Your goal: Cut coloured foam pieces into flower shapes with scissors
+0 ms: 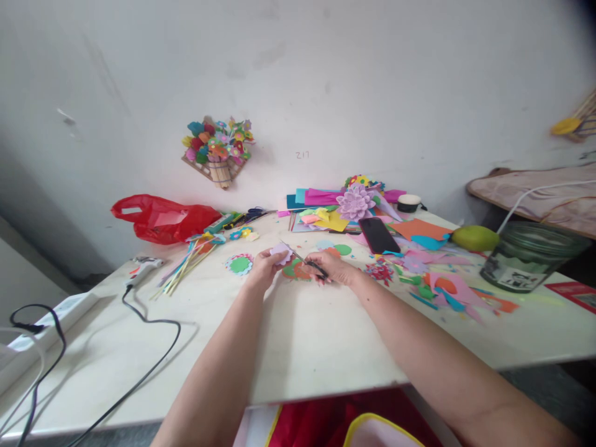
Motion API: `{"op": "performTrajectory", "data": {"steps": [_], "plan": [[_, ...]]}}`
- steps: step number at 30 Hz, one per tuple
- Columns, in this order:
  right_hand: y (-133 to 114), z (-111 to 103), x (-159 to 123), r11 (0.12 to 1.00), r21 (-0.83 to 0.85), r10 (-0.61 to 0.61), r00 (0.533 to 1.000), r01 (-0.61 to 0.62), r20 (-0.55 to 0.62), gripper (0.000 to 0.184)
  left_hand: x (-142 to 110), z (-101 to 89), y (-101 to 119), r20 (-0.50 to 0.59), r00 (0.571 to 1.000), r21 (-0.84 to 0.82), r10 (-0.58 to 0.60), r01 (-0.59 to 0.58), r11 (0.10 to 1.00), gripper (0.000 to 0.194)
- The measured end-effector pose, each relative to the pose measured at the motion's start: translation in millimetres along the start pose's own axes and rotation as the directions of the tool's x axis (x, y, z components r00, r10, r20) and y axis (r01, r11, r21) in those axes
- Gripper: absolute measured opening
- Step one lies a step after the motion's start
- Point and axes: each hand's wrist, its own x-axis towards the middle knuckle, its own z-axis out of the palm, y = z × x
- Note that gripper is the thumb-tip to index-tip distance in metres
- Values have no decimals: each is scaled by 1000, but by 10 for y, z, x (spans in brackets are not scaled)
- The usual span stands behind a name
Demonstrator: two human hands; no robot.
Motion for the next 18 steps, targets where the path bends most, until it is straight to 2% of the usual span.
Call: {"op": "performTrajectory", "data": {"steps": [10,18], "plan": [[18,0,11,1000,20,19,1000,-19,14,24,-12,5,18,-12,1000,-20,-7,6,1000,22],[-41,7,-24,999,36,-21,1000,21,18,30,-9,-16,16,12,999,9,-35,35,999,26]]}}
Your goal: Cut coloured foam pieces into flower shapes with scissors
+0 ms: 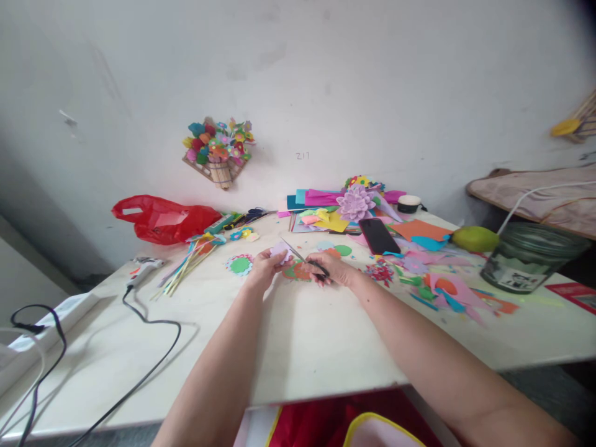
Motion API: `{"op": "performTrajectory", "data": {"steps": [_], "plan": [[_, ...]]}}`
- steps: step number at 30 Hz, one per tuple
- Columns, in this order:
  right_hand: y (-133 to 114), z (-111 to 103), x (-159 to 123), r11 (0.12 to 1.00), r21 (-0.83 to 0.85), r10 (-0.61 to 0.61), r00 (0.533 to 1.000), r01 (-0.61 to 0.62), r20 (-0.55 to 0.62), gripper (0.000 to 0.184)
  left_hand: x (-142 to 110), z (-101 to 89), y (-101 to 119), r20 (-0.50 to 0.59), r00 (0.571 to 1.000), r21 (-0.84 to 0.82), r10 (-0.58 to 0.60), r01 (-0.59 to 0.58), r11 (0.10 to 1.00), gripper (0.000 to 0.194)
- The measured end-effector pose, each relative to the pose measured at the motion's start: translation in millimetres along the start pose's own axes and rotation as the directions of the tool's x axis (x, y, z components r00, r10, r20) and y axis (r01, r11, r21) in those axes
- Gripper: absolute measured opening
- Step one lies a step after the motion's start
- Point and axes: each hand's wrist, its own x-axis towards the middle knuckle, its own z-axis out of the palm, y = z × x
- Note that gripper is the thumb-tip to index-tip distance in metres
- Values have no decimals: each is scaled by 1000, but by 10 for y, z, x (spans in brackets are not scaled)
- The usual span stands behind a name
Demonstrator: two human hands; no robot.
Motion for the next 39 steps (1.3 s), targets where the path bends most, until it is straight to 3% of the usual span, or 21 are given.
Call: {"op": "performTrajectory", "data": {"steps": [10,22,30,39], "plan": [[-3,-7,-8,999,37,-29,999,30,-34,35,2,-13,-27,54,999,-6,6,-6,1000,29],[-37,-27,-21,1000,4,15,1000,-15,-20,30,15,-36,-31,127,992,109,12,-26,994,27],[-32,-43,-36,1000,-31,3,999,-1,36,33,32,-48,-30,33,999,91,17,-20,996,33],[-25,-52,-25,1000,-18,-15,1000,15,-2,35,24,-38,-29,88,996,168,7,-22,986,35]]}}
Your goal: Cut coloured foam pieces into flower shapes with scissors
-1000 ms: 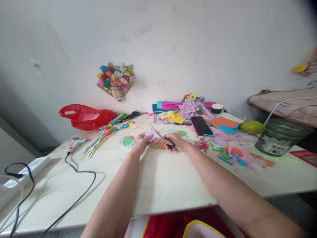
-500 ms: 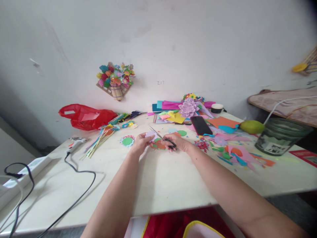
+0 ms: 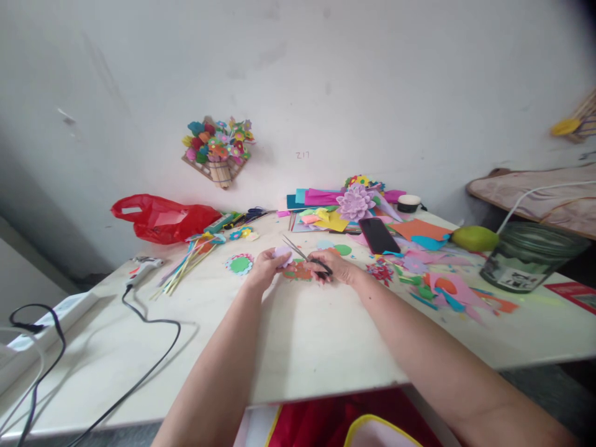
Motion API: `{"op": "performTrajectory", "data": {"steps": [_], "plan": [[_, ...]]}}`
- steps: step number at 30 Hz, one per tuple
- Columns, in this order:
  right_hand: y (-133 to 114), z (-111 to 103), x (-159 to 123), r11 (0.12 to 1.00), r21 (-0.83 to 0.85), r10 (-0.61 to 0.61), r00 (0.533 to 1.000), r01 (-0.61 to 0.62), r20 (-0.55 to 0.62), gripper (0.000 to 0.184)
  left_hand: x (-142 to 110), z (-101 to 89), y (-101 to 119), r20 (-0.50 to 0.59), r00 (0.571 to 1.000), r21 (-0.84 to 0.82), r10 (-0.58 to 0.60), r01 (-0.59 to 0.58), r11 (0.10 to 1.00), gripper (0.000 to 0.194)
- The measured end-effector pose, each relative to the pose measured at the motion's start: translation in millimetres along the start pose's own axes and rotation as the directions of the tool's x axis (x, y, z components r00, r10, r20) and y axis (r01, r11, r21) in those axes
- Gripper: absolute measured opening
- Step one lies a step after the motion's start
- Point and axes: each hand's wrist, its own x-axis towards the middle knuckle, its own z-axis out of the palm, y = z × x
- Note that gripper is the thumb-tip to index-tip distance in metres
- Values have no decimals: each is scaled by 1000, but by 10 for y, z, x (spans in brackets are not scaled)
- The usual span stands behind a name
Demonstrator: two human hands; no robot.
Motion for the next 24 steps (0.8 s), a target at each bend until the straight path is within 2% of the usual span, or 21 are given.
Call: {"op": "performTrajectory", "data": {"steps": [5,10,18,24], "plan": [[-9,11,3,1000,6,16,1000,-15,-20,35,-19,30,31,72,997,-30,6,-4,1000,35],[-9,26,8,999,3,36,999,-36,-27,34,-32,69,61,82,997,-77,6,0,997,35],[5,68,23,1000,18,-2,999,3,-47,35,-10,70,-15,40,999,-97,31,-27,995,29],[27,84,41,1000,23,-4,998,5,-55,34,-3,86,-23,-58,997,-59,55,-58,997,26]]}}
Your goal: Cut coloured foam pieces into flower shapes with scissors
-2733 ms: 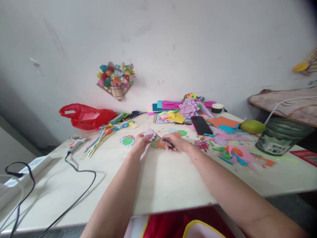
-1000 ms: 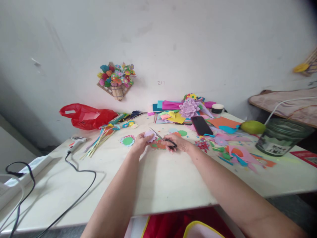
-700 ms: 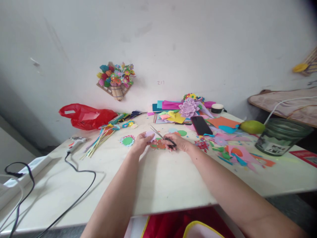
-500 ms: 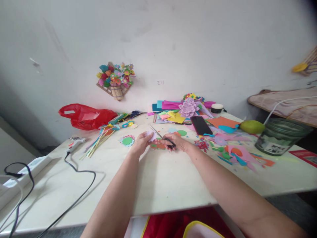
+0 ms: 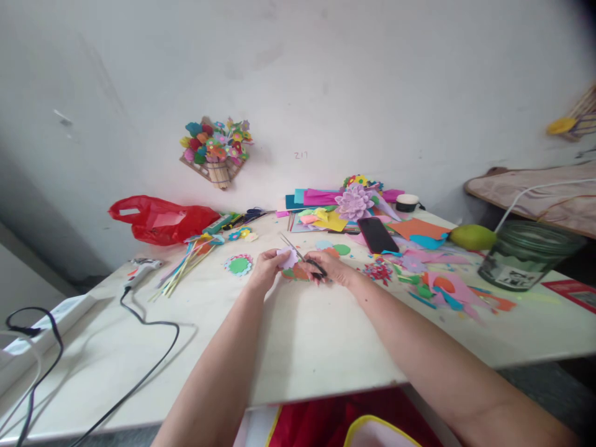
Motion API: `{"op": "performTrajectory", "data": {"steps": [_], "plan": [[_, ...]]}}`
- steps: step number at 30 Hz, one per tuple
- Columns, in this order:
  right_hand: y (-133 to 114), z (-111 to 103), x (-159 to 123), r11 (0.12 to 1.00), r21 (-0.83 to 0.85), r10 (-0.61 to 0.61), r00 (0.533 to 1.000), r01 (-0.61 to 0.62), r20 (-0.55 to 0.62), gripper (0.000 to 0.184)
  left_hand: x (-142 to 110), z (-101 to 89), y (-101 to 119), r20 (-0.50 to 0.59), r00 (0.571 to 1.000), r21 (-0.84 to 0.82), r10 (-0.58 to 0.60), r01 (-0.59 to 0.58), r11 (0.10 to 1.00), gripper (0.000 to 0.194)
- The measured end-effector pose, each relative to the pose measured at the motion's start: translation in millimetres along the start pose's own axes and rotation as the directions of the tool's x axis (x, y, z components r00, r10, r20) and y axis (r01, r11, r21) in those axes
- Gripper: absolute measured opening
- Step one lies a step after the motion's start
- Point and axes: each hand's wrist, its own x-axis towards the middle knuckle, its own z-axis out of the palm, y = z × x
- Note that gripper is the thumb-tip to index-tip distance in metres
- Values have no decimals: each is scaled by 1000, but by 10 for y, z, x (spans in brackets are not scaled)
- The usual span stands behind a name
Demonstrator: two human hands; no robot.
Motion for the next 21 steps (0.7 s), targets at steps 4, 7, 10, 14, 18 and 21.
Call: {"op": "performTrajectory", "data": {"steps": [4,7,10,14,18,21], "plan": [[-10,3,-3,1000,1,10,1000,-10,2,32,-10,28,17,-24,1000,26,4,-3,1000,25],[-27,9,-11,1000,6,18,1000,-18,-7,31,-12,45,16,-26,1000,11,9,-9,1000,24],[-40,20,-16,1000,18,25,1000,-25,-17,32,-12,58,13,-34,999,-1,6,-6,1000,24],[-29,30,-9,999,33,2,1000,-2,-12,33,-14,64,16,-41,999,-33,11,-12,999,24],[-2,34,9,999,44,-20,1000,20,-7,35,-17,66,18,-43,999,-60,11,-14,998,24],[14,40,25,998,65,-19,1000,19,-3,35,-17,70,17,-44,999,-73,9,-12,997,23]]}}
